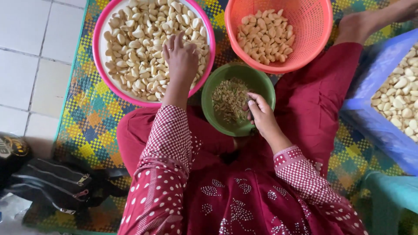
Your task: Peeling individual garlic cloves by hand and sorting them into containers.
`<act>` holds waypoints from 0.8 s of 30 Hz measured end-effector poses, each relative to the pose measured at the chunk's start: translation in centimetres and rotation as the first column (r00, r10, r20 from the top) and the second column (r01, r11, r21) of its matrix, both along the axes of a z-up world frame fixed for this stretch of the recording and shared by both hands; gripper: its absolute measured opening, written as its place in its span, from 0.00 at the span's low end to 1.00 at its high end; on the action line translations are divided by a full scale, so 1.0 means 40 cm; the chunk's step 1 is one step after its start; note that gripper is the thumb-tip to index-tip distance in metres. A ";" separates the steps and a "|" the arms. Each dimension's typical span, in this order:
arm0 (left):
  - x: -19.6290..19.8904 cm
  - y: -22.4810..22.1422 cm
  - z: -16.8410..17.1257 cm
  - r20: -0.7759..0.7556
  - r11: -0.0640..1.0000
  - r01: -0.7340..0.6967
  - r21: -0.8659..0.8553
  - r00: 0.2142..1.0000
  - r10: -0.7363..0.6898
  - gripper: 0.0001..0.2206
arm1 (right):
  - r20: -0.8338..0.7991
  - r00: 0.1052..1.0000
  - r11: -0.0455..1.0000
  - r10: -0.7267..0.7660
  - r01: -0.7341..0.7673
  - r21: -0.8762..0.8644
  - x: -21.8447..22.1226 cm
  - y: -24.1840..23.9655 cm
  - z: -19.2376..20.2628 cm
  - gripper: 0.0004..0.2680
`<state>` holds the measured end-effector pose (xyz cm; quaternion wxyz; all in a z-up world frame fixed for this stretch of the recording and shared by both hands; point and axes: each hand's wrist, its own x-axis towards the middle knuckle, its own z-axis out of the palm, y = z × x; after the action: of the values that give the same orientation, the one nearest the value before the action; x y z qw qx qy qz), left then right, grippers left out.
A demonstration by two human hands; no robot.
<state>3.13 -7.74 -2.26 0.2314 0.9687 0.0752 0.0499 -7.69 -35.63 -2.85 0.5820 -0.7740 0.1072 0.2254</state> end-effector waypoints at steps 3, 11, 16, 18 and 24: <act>-0.003 0.014 -0.005 0.098 1.000 -0.003 -0.026 0.995 0.005 0.07 | 0.013 0.999 0.999 -0.031 0.030 0.033 0.002 -0.016 -0.008 0.15; -0.131 -0.137 0.015 0.175 0.552 0.147 -0.821 0.985 -0.002 0.13 | 0.234 0.968 0.972 -0.086 0.030 0.231 -0.004 -0.012 -0.045 0.12; -0.209 -0.260 -0.007 -0.009 0.170 -0.006 -0.985 1.000 -0.022 0.15 | 0.468 0.878 0.963 -0.101 -0.032 0.267 -0.033 -0.022 0.013 0.12; -0.225 -0.276 0.004 0.007 0.087 0.009 -0.996 1.000 -0.019 0.16 | 0.532 0.845 0.975 -0.059 -0.065 0.211 -0.041 -0.025 0.051 0.12; -0.249 -0.310 -0.009 -0.010 0.097 -0.005 -0.995 0.999 -0.048 0.15 | 0.657 0.746 0.994 0.111 -0.083 -0.074 -0.059 -0.013 0.103 0.13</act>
<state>-6.82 -20.14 -2.63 0.8214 0.5636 0.0798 -0.0360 -10.06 -36.15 1.26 0.5543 -0.8196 -0.1409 -0.0342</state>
